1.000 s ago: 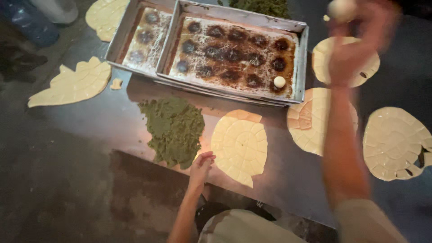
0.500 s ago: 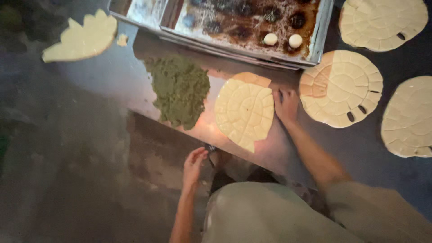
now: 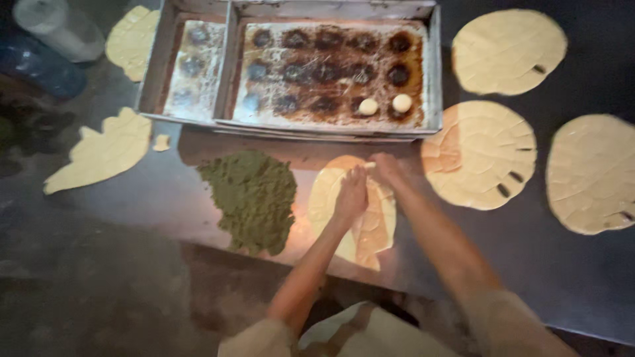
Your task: The person pinches off pieces of pale dough, flattens them by hand, and wraps them around portions of green paste filling taken from a pile on the steel table, rolling each into a ball. The filled dough balls are placed onto baking trays alongside already shaped dough discs.
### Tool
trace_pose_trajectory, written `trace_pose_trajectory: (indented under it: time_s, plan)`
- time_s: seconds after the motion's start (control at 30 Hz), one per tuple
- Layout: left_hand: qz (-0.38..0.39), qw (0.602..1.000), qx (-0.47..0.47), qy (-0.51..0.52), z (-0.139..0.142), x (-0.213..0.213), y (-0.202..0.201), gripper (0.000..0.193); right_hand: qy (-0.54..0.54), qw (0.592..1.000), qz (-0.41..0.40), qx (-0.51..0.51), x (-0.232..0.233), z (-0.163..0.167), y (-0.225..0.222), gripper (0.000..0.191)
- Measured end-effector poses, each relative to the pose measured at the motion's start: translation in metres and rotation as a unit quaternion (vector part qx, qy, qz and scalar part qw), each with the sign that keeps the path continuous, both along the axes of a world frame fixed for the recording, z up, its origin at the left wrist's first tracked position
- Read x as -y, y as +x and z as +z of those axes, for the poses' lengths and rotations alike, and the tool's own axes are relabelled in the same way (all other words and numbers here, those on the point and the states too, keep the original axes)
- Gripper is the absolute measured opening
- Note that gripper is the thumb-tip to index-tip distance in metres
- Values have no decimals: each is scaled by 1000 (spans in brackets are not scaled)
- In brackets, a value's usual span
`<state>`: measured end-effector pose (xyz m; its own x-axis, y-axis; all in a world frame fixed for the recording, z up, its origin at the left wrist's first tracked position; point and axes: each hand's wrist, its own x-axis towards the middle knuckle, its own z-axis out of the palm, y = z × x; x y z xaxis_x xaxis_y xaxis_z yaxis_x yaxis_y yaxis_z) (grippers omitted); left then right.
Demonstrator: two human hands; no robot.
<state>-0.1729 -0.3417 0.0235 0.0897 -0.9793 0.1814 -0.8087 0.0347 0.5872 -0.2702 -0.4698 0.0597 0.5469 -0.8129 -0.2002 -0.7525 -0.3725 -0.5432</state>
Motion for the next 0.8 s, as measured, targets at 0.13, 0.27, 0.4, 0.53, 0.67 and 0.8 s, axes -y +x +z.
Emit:
trace_pose_trajectory:
  time_s: [0.13,0.27,0.4,0.53,0.67,0.8]
  plan:
    - [83,980,168,66,-12,43,-21,66,-82,991,102,-24,8,16,-23,45]
    - [108,975,147,123,-23,48,-27,73,-19,979,141,-149,16,48,-66,29]
    - [112,971,98,188,-20,58,-22,68,-77,995,68,-6,-1,114,-114,30]
    - [128,980,80,130,-17,44,-30,63,-229,966,77,89,-16,191,-150,32]
    - [96,781,-611,84,-13,5,-59,64,-196,971,68,121,-45,204,-144,35]
    - [30,401,-911,92,-23,-57,-68,72,-134,905,353,196,-109,141,-96,44]
